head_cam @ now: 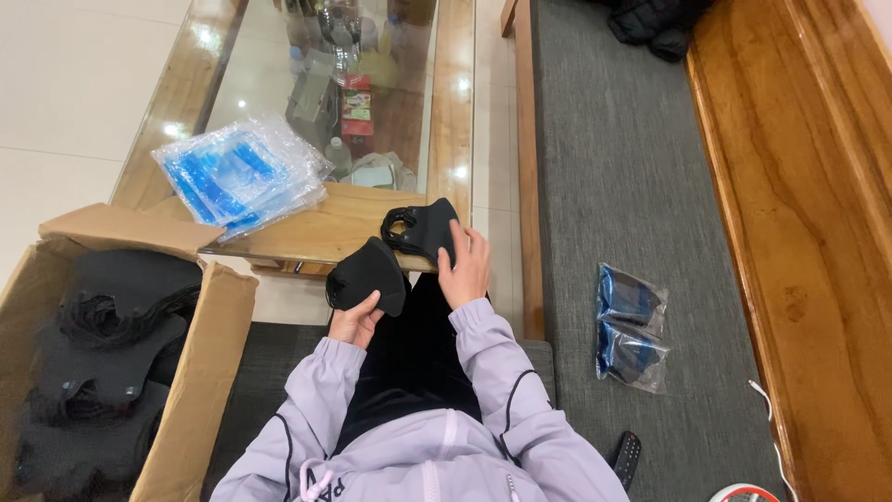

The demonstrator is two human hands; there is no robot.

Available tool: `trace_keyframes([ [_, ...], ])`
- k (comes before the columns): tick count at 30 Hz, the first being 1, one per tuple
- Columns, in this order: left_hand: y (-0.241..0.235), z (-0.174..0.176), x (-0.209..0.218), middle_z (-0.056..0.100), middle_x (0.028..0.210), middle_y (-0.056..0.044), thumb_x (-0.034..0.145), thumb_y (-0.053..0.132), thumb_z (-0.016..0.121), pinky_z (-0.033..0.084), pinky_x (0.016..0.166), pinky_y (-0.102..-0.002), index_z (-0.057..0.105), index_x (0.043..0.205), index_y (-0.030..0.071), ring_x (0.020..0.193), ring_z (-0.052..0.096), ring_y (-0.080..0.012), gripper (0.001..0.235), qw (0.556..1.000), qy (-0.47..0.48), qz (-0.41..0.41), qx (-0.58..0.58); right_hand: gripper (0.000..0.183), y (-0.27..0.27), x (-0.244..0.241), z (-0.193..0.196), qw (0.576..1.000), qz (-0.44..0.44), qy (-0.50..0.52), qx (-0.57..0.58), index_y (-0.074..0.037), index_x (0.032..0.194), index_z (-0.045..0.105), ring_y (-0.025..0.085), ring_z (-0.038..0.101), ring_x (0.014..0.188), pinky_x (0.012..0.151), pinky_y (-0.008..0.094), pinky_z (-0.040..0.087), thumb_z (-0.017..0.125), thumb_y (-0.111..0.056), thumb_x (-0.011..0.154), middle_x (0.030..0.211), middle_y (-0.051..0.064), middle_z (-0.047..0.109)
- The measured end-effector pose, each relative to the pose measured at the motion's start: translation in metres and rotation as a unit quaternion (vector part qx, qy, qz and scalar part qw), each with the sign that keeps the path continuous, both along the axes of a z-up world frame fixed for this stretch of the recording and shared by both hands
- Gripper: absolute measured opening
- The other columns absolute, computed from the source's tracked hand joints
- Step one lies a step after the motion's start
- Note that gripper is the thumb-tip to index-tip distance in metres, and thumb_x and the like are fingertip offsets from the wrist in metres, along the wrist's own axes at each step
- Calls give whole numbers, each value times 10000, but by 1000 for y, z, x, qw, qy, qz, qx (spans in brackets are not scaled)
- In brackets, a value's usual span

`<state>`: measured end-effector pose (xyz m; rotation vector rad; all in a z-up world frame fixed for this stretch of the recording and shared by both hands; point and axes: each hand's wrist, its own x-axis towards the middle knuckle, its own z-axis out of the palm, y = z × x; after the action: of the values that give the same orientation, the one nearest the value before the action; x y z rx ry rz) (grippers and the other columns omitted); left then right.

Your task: Packaging black fabric face masks into individual plastic bags at a table

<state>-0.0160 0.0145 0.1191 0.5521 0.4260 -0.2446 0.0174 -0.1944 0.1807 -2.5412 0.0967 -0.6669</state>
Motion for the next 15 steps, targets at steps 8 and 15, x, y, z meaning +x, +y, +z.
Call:
trace_keyframes([
  [8,-2,-19,1,739,1168,-159,789,-129,790,631,888,-540,742,1214,140,1023,729,-406,506,1000,16,2,11,404,-4,-4,-41,994,25,44,-93,-311,1455,566,272,480,1387,1003,459,462,470,-333,1063,1542,84,480],
  [15,-4,-18,0,720,1201,-164,757,-133,814,630,866,-554,722,1253,115,1029,717,-418,563,1000,20,-7,18,412,-2,-7,-43,996,22,20,-79,-337,1459,555,258,479,1390,965,422,515,449,-356,1061,1571,42,455],
])
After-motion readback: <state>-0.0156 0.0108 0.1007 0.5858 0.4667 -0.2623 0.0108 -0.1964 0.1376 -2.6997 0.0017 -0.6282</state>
